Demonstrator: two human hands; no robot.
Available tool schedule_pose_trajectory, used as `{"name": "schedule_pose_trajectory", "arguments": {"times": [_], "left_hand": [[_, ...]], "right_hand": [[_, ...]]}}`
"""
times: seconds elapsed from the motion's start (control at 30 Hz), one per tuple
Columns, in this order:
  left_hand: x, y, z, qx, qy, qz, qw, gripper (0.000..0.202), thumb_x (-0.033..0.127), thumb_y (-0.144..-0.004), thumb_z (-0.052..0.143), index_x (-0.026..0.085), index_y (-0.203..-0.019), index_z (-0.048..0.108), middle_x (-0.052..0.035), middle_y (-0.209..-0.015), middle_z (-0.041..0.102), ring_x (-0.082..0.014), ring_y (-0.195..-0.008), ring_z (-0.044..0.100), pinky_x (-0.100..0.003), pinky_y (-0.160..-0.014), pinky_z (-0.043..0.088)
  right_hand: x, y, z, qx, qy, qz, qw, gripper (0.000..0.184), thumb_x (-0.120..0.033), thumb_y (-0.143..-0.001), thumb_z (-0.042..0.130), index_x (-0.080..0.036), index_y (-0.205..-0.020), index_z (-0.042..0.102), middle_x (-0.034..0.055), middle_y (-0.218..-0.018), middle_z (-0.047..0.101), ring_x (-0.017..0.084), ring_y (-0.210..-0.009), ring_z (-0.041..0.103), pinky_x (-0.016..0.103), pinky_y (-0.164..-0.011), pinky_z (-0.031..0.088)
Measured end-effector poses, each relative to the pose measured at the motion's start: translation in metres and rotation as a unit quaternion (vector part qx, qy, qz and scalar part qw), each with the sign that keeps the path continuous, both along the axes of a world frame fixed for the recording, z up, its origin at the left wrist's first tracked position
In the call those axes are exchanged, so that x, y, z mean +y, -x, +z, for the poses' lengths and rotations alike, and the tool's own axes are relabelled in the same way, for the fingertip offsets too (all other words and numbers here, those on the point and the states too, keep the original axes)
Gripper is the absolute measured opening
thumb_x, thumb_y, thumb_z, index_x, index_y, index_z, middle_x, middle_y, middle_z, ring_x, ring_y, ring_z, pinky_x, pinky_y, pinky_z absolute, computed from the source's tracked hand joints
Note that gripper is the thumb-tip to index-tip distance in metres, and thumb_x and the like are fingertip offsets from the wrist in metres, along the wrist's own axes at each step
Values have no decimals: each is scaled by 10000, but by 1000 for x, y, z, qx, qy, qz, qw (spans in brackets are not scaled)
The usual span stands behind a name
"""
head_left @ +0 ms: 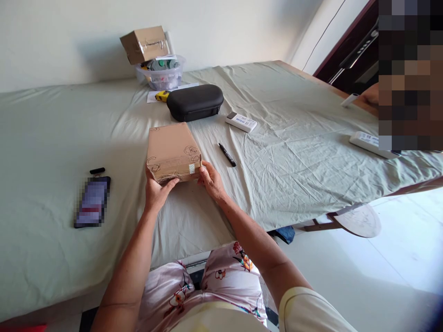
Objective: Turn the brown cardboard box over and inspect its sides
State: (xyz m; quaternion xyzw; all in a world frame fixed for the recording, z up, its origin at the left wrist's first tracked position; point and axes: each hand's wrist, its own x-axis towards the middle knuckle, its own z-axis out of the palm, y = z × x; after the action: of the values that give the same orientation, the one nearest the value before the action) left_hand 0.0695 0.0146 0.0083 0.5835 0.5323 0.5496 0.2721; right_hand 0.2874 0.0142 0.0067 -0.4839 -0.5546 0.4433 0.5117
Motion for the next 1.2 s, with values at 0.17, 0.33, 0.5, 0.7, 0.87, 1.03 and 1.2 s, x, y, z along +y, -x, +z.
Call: {"name": "schedule_pose_trajectory", "arguments": {"times": [0.17,0.33,0.5,0.7,0.87,1.03,1.2], "left_hand": [[-2,-2,1,12,0,15,1000,925,422,-705,949,184,-1477,500,-193,-1420,693,-317,-1404,645,-474,-1218,498],[-4,-7,0,47,-9,42,998,1008,403,-636,991,195,-1489,497,-185,-1435,686,-315,-1347,682,-446,-1171,539],[-5,-13,-3,87,-17,76,993,984,421,-603,1004,184,-1443,548,-200,-1399,706,-351,-1319,700,-480,-1121,575],[-5,-13,-2,78,8,94,992,934,339,-611,983,173,-1430,564,-201,-1381,719,-357,-1313,704,-491,-1121,579],[-5,-8,-1,63,16,77,995,921,318,-649,954,179,-1461,540,-186,-1402,712,-327,-1285,714,-463,-1094,591],[-3,-4,-2,43,21,56,997,917,318,-683,931,187,-1490,516,-176,-1439,697,-307,-1315,694,-449,-1135,557],[-2,-2,2,27,48,44,997,922,310,-696,908,166,-1510,499,-180,-1455,689,-301,-1317,690,-446,-1152,542]], "right_hand": [[-1,-2,0,-4,0,8,1000,821,-863,-934,472,-205,-1406,602,-1,-830,724,140,-613,639,294,-653,539],[-3,3,-3,-76,-51,-5,996,926,-843,-879,612,-186,-1524,509,29,-919,733,156,-692,637,300,-677,549],[-4,17,-12,-147,-60,-72,985,1106,-793,-730,818,-195,-1582,444,104,-1079,767,179,-701,628,330,-665,557],[-4,18,-12,-174,-35,-68,982,976,-627,-819,827,-188,-1597,435,65,-1009,773,178,-683,632,329,-679,559],[-4,12,-7,-174,-32,-31,984,822,-511,-916,748,-214,-1617,438,19,-937,771,177,-700,657,307,-728,556],[-4,7,-4,-188,-35,-10,981,753,-486,-957,673,-186,-1614,459,81,-1113,805,212,-799,725,332,-820,592],[-4,4,-4,-228,-27,1,973,649,-446,-1011,585,-203,-1602,472,72,-1065,822,233,-870,749,358,-904,593]]}}
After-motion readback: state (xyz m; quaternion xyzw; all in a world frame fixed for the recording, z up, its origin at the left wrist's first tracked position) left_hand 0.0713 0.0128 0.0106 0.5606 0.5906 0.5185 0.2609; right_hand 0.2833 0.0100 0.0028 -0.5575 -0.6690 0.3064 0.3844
